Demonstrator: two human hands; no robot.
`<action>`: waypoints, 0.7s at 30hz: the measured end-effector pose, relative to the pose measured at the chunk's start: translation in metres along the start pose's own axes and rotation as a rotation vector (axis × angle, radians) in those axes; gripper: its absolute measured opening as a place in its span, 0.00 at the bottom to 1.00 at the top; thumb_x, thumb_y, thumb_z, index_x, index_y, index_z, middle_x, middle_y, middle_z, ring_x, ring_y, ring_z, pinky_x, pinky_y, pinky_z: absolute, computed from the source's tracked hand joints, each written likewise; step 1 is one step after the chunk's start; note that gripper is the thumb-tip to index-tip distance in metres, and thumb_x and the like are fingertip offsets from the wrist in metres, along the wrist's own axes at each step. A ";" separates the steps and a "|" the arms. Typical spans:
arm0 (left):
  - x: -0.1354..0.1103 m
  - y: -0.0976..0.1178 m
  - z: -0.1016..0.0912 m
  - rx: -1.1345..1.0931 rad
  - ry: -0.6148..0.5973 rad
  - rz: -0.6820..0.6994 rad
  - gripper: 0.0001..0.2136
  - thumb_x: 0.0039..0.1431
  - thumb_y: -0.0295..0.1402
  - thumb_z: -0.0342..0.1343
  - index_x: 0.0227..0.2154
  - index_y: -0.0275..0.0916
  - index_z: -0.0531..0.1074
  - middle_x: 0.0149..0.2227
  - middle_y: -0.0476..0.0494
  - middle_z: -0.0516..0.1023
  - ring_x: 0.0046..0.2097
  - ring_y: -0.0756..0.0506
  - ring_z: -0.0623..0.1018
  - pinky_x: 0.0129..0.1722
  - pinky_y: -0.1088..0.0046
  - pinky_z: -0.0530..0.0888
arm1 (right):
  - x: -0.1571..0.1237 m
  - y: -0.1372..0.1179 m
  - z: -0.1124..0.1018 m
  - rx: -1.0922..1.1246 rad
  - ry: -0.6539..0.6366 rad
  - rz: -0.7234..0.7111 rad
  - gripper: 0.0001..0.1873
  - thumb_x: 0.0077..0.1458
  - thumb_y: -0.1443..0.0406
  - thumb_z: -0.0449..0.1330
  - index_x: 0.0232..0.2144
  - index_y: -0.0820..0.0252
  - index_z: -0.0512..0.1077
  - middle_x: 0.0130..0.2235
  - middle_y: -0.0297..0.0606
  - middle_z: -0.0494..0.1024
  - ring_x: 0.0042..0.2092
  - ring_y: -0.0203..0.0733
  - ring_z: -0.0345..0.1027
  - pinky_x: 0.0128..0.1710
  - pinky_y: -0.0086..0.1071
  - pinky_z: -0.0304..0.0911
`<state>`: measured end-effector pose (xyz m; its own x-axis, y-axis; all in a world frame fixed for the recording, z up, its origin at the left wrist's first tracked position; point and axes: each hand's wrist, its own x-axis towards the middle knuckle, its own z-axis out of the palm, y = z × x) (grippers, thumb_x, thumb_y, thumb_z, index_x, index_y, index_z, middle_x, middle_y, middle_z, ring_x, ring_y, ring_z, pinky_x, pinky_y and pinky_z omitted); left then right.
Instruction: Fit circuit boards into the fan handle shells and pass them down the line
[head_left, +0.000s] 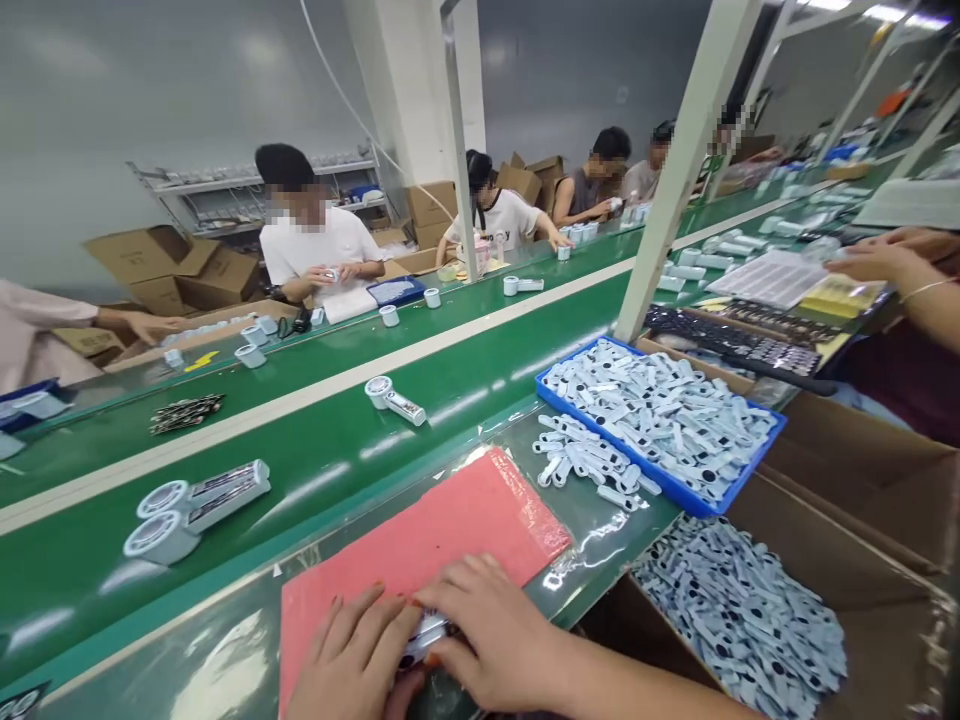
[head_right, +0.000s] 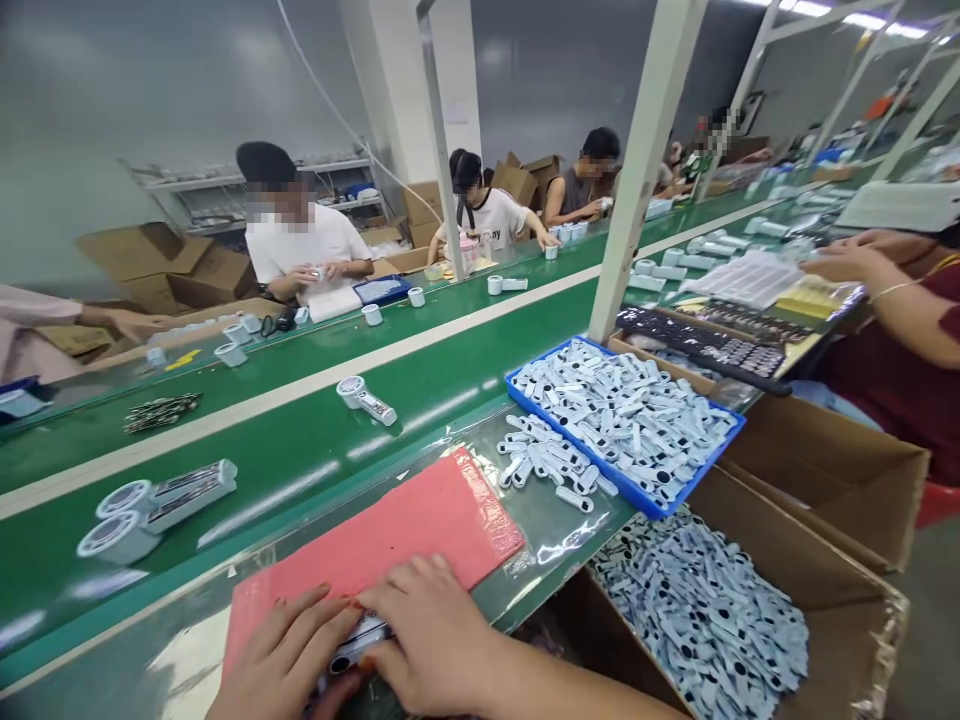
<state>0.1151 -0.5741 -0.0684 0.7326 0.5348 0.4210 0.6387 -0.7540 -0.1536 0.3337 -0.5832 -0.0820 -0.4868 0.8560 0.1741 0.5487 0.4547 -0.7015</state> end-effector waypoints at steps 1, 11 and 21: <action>0.003 0.001 -0.006 0.021 -0.044 0.001 0.15 0.57 0.35 0.58 0.48 0.44 0.72 0.43 0.44 0.81 0.45 0.38 0.80 0.43 0.59 0.78 | -0.002 0.001 -0.003 0.044 0.015 -0.010 0.24 0.58 0.61 0.63 0.56 0.51 0.66 0.51 0.37 0.71 0.52 0.48 0.62 0.55 0.45 0.58; 0.169 -0.078 0.006 0.025 -0.178 0.084 0.14 0.59 0.28 0.52 0.47 0.46 0.74 0.52 0.39 0.74 0.64 0.31 0.63 0.63 0.35 0.52 | -0.046 0.094 -0.101 -0.598 0.613 0.367 0.17 0.66 0.62 0.54 0.53 0.64 0.70 0.47 0.49 0.71 0.48 0.56 0.63 0.46 0.49 0.62; 0.335 -0.143 0.139 0.137 -0.249 -0.129 0.16 0.64 0.25 0.46 0.44 0.43 0.78 0.61 0.33 0.65 0.66 0.31 0.58 0.61 0.34 0.55 | -0.035 0.126 -0.107 -0.892 0.553 0.385 0.11 0.65 0.64 0.50 0.40 0.55 0.73 0.48 0.45 0.73 0.46 0.55 0.64 0.40 0.47 0.57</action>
<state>0.3022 -0.2341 -0.0299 0.6675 0.7128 0.2155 0.7438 -0.6241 -0.2393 0.4926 -0.5290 -0.1025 0.0680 0.8683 0.4913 0.9970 -0.0405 -0.0664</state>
